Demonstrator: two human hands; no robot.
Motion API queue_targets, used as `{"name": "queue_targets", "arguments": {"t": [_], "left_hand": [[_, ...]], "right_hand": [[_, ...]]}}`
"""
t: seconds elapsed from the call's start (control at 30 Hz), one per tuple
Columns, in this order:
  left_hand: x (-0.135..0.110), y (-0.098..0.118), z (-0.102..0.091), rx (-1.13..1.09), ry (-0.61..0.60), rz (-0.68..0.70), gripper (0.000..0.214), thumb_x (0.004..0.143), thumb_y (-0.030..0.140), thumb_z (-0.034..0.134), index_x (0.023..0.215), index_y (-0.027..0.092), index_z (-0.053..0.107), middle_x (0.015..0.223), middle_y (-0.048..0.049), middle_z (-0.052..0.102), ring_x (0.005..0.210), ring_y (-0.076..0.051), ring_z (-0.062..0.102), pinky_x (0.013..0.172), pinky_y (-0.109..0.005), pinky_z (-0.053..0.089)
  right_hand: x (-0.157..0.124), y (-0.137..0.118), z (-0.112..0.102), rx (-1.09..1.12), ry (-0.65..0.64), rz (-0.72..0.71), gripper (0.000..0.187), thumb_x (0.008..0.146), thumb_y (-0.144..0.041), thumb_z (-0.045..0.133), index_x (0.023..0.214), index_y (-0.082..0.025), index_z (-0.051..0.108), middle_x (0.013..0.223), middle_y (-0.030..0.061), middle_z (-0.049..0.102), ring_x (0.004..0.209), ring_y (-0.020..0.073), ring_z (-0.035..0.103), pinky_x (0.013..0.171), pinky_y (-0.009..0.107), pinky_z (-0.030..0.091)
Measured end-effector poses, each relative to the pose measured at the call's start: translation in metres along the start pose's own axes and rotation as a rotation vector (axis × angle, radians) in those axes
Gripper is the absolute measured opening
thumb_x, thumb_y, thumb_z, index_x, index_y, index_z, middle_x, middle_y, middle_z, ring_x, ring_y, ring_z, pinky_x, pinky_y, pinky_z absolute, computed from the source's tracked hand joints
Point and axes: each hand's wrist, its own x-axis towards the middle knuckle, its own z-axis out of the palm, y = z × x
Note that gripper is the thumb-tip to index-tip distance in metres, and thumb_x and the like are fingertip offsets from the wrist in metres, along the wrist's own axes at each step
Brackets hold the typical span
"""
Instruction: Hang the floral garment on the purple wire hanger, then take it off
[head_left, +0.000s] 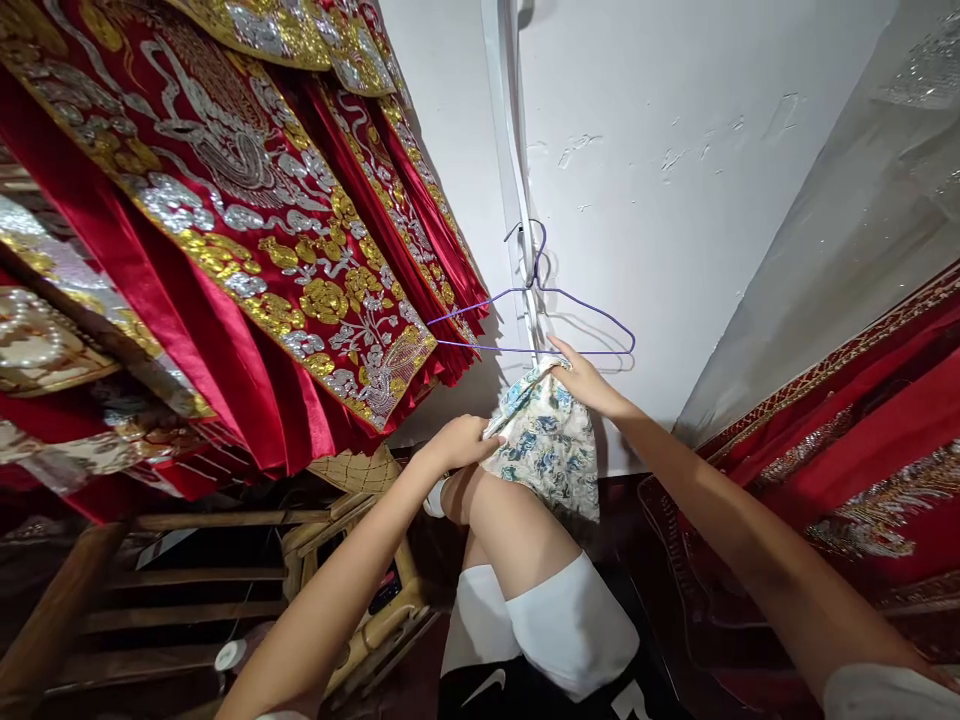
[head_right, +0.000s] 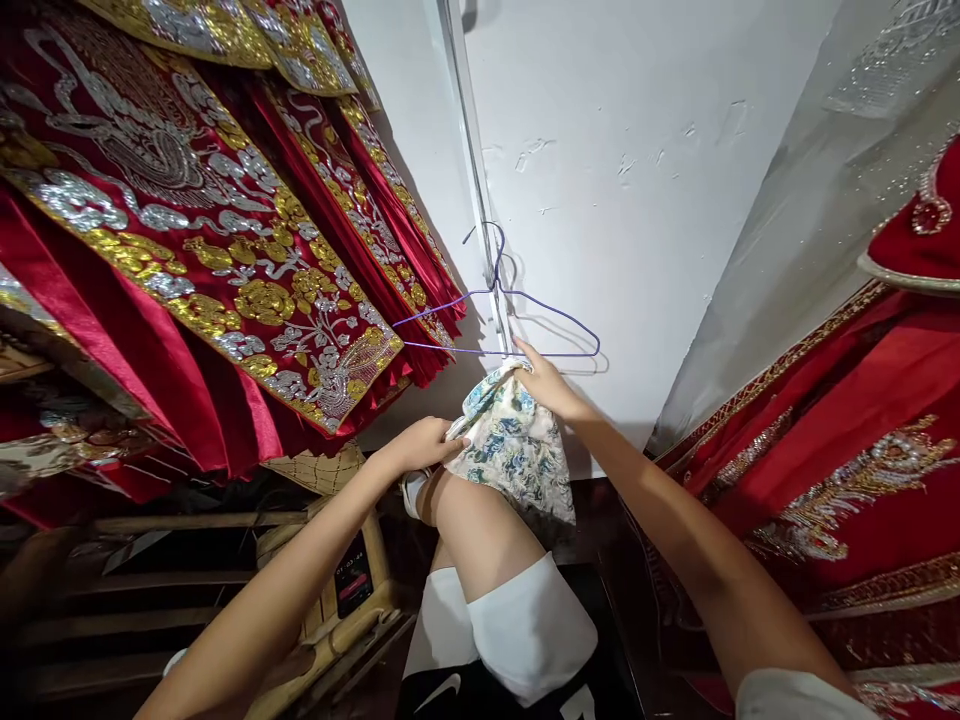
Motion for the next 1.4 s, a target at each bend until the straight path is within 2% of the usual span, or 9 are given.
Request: {"name": "queue_targets", "arguments": {"t": [0.13,0.3,0.5,0.63,0.77,0.87,1.0,1.13,1.4], "left_hand": [[-0.007,-0.002,-0.003,0.139,-0.038,-0.071,0.039,0.095,0.05,0.05,0.082,0.019,0.071,0.085,-0.0118,0.075,0.077,-0.025,0.069,0.063,-0.03,0.041],[-0.016,-0.006,-0.011,0.234,-0.139,-0.254,0.038,0.091,0.05,0.057,0.09,0.017,0.076,0.098,-0.0188,0.077,0.09,-0.034,0.073,0.069,-0.034,0.049],[-0.005,-0.008,-0.04,0.205,0.328,-0.148,0.022,0.089,0.026,0.054,0.092,0.015,0.072,0.108,-0.0195,0.073,0.106,-0.034,0.068,0.091,-0.041,0.052],[0.009,0.003,-0.065,0.093,0.508,0.034,0.009,0.073,0.011,0.056,0.076,0.018,0.06,0.094,-0.0141,0.069,0.093,-0.03,0.066,0.085,-0.039,0.053],[0.013,0.014,-0.075,-0.029,0.559,0.202,0.03,0.063,0.004,0.054,0.089,0.019,0.056,0.095,-0.0091,0.067,0.089,-0.027,0.063,0.082,-0.037,0.051],[0.007,0.007,-0.075,0.039,0.568,0.193,0.037,0.065,0.007,0.055,0.1,0.018,0.057,0.099,-0.0106,0.067,0.091,-0.028,0.062,0.082,-0.038,0.049],[-0.009,-0.011,-0.08,0.027,0.577,0.043,0.011,0.076,0.027,0.064,0.079,0.021,0.055,0.075,-0.0034,0.061,0.069,-0.021,0.055,0.066,-0.032,0.042],[-0.018,-0.007,-0.094,0.0,0.721,0.027,0.022,0.084,0.033,0.059,0.068,0.021,0.048,0.068,-0.0015,0.056,0.066,-0.018,0.051,0.066,-0.031,0.039],[0.036,0.037,-0.098,-0.276,0.772,0.22,0.027,0.096,0.024,0.05,0.119,0.019,0.061,0.109,-0.0073,0.07,0.1,-0.021,0.065,0.093,-0.034,0.049]], "right_hand": [[0.006,0.02,-0.012,-0.072,0.029,-0.024,0.043,0.078,-0.02,0.049,0.108,-0.017,0.079,0.109,0.0091,0.079,0.1,0.0271,0.071,0.087,0.036,0.053],[-0.009,0.014,-0.057,-0.317,0.173,-0.091,0.03,0.068,-0.018,0.053,0.083,-0.019,0.078,0.075,0.0029,0.075,0.071,0.021,0.064,0.063,0.028,0.042],[-0.026,-0.004,-0.079,-0.383,0.191,-0.089,0.021,0.065,-0.02,0.052,0.074,-0.019,0.07,0.062,-0.0003,0.062,0.061,0.017,0.052,0.058,0.027,0.034],[-0.033,-0.008,-0.078,-0.277,0.193,-0.088,0.021,0.063,-0.02,0.048,0.073,-0.019,0.067,0.064,-0.0001,0.06,0.064,0.0174,0.05,0.058,0.027,0.033],[-0.034,-0.014,-0.074,-0.226,0.188,-0.063,0.026,0.064,-0.02,0.048,0.077,-0.019,0.07,0.067,0.0011,0.063,0.065,0.018,0.051,0.057,0.027,0.033],[-0.032,-0.014,-0.072,-0.267,0.136,-0.03,0.026,0.065,-0.02,0.049,0.079,-0.019,0.071,0.067,0.0006,0.064,0.063,0.0175,0.05,0.057,0.027,0.033],[-0.029,-0.007,-0.072,-0.369,0.154,-0.034,0.02,0.066,-0.02,0.05,0.075,-0.021,0.068,0.06,-0.001,0.059,0.058,0.0168,0.046,0.056,0.028,0.031],[-0.032,-0.003,-0.066,-0.325,0.148,-0.037,0.016,0.066,-0.02,0.05,0.072,-0.021,0.064,0.058,-0.0016,0.056,0.059,0.0167,0.046,0.056,0.027,0.03],[-0.045,-0.032,-0.028,0.082,0.054,-0.101,0.015,0.066,-0.017,0.05,0.072,-0.02,0.063,0.073,0.0016,0.067,0.075,0.0209,0.062,0.065,0.027,0.043]]}}
